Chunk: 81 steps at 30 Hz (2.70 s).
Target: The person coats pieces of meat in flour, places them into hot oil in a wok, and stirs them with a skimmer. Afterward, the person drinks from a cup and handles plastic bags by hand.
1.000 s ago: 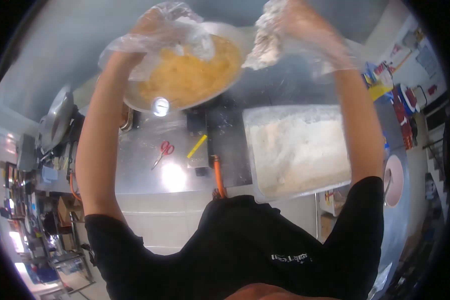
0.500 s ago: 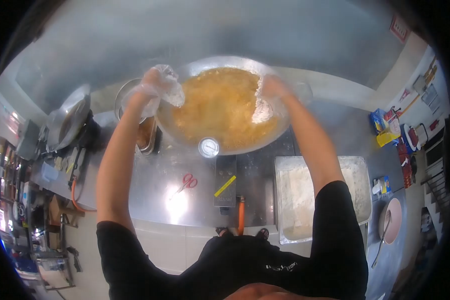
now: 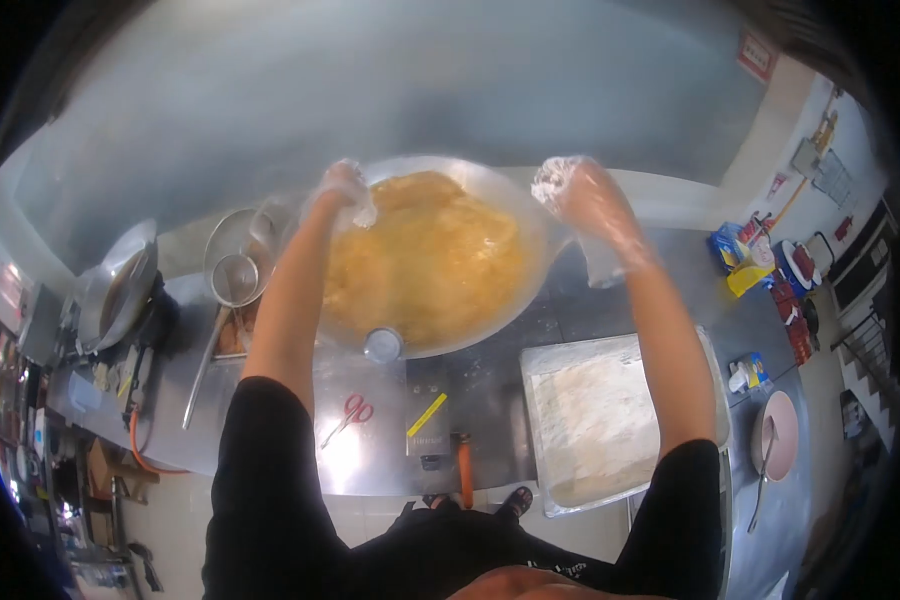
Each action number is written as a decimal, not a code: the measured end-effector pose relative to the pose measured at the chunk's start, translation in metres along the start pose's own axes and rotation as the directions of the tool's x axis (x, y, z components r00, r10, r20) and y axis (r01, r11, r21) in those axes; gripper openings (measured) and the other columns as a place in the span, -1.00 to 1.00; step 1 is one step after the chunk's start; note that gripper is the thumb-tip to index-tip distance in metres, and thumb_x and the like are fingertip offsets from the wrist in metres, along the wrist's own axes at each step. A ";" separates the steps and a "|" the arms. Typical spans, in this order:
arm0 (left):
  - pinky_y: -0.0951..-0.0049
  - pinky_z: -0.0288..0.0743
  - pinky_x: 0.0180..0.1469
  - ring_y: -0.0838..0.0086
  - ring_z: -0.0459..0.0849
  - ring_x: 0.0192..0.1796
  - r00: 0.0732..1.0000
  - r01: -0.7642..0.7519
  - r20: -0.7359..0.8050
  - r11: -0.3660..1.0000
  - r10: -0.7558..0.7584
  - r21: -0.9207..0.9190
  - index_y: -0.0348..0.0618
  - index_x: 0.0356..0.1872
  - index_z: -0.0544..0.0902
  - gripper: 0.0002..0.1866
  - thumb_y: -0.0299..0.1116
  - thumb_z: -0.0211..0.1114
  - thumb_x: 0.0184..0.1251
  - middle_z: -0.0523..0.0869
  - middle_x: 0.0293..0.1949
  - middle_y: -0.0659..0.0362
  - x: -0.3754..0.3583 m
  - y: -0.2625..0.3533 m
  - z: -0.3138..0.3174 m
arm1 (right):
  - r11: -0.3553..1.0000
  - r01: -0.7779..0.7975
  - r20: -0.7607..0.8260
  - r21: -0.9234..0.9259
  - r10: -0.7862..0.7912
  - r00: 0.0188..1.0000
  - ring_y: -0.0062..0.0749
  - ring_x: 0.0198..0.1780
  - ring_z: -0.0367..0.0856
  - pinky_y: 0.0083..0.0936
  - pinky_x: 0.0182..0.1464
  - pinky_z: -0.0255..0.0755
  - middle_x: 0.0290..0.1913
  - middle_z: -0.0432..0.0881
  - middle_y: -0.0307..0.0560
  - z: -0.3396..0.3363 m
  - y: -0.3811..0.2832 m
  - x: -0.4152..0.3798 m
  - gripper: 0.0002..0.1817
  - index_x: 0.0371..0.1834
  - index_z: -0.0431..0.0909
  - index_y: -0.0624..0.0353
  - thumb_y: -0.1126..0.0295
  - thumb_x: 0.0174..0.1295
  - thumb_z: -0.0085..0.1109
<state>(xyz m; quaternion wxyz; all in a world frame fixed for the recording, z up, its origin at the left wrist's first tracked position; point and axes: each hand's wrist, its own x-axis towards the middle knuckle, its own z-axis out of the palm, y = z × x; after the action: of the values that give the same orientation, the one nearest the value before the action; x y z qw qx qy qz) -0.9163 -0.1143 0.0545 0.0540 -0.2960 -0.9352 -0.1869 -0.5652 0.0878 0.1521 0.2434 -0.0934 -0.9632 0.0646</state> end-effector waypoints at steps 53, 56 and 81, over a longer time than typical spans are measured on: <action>0.44 0.43 -0.02 0.28 0.56 -0.14 0.577 -0.290 0.701 0.908 0.419 -0.304 -0.31 -0.10 0.54 -0.45 -0.05 0.30 0.00 0.58 -0.13 -0.06 -0.364 0.315 0.250 | 0.766 -0.598 0.551 0.236 0.402 0.731 -0.02 0.05 0.41 -0.32 0.13 0.27 -0.05 0.46 0.27 0.092 0.227 -0.416 -0.60 -0.04 0.41 0.36 0.43 0.01 0.03; 0.39 0.42 -0.01 0.24 0.56 -0.09 0.570 -0.178 0.798 0.977 0.198 -0.116 -0.35 -0.09 0.52 -0.37 -0.02 0.36 -0.10 0.58 -0.12 -0.11 -0.361 0.319 0.238 | 0.770 -0.628 0.548 0.108 0.481 0.684 0.00 -0.02 0.45 -0.30 0.08 0.31 -0.14 0.49 0.27 0.059 0.214 -0.403 -0.67 -0.16 0.45 0.40 0.48 -0.02 0.00; 0.26 0.11 0.24 0.21 0.31 0.18 0.841 -0.216 0.342 0.839 0.420 -0.500 -0.33 0.19 0.24 -0.40 -0.13 0.04 0.21 0.35 0.16 -0.05 -0.375 0.303 0.225 | 0.919 -0.392 0.006 0.041 0.392 0.920 -0.24 -0.31 0.55 -0.41 -0.22 0.47 -0.37 0.57 0.01 0.181 0.223 -0.381 -0.86 -0.44 0.52 0.25 0.47 0.05 -0.06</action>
<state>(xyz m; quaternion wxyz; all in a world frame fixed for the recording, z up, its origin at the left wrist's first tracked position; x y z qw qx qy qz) -0.4336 0.0004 -0.1366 -0.1951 -0.4895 -0.7910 -0.3108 -0.2895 0.2106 -0.2177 0.2286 -0.2792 -0.9232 0.1319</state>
